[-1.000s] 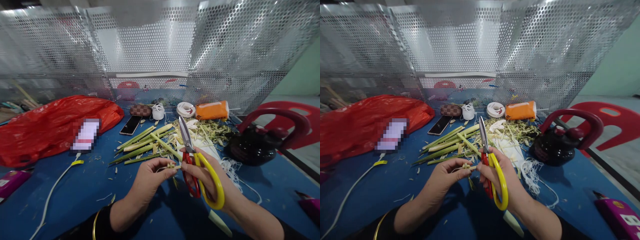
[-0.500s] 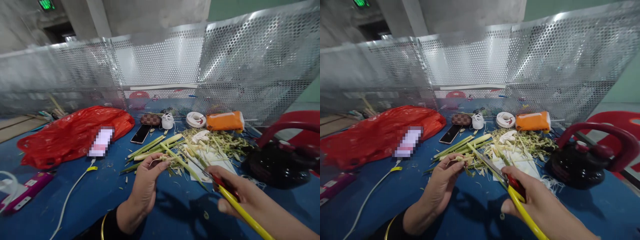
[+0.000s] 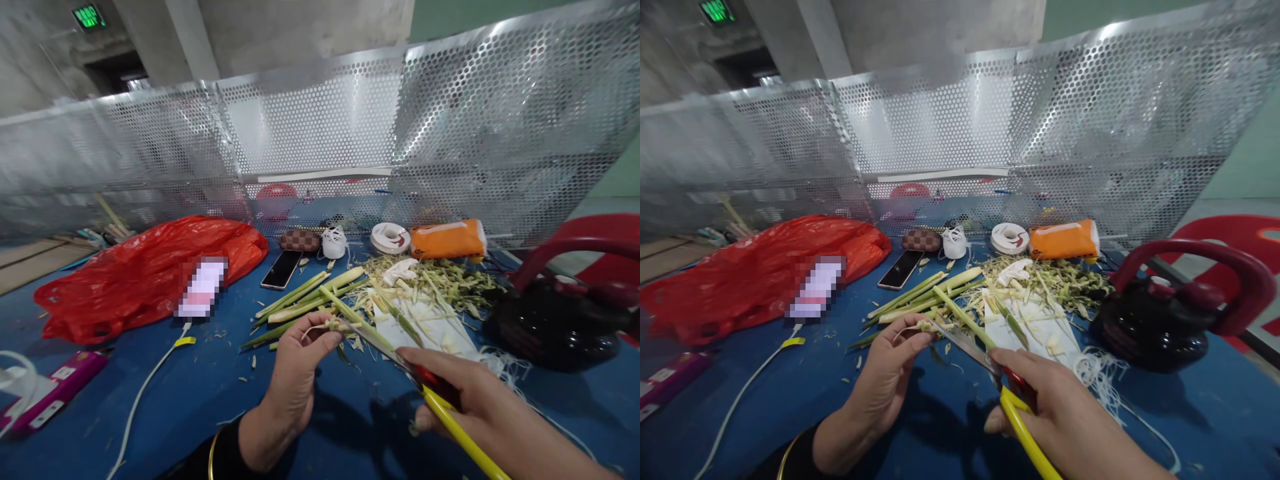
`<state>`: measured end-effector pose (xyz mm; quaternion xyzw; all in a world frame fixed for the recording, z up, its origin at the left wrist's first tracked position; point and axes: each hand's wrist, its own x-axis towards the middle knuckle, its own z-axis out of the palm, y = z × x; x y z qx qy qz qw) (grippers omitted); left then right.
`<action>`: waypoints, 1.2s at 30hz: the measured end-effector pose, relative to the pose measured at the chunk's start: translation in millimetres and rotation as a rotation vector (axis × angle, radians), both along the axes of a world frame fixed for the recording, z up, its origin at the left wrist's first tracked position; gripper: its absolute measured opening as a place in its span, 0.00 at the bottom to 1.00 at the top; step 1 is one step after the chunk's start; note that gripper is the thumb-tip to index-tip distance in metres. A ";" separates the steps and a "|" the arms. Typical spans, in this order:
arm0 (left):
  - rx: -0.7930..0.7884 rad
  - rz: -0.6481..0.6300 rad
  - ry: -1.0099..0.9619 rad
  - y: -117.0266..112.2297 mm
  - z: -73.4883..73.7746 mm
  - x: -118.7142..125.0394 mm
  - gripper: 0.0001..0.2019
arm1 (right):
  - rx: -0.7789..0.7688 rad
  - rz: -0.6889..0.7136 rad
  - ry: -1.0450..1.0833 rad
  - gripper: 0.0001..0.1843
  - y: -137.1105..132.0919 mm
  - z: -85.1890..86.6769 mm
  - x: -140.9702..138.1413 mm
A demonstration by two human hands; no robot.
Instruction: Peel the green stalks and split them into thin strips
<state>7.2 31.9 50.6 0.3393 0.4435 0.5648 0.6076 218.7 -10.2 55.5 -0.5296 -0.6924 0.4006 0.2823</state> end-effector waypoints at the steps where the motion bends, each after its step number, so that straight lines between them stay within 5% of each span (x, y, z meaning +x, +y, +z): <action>1: -0.002 -0.004 0.007 0.1 -0.2 0.0 0.12 | 0.003 0.010 -0.009 0.15 0.3 -0.6 0.3; 29: 0.037 0.031 0.033 2.9 -3.3 0.4 0.11 | -0.014 0.126 -0.046 0.08 2.3 -3.3 5.1; 36: 0.024 0.037 -0.014 3.1 -2.8 0.7 0.11 | -0.008 -0.005 0.081 0.12 3.5 -8.5 8.9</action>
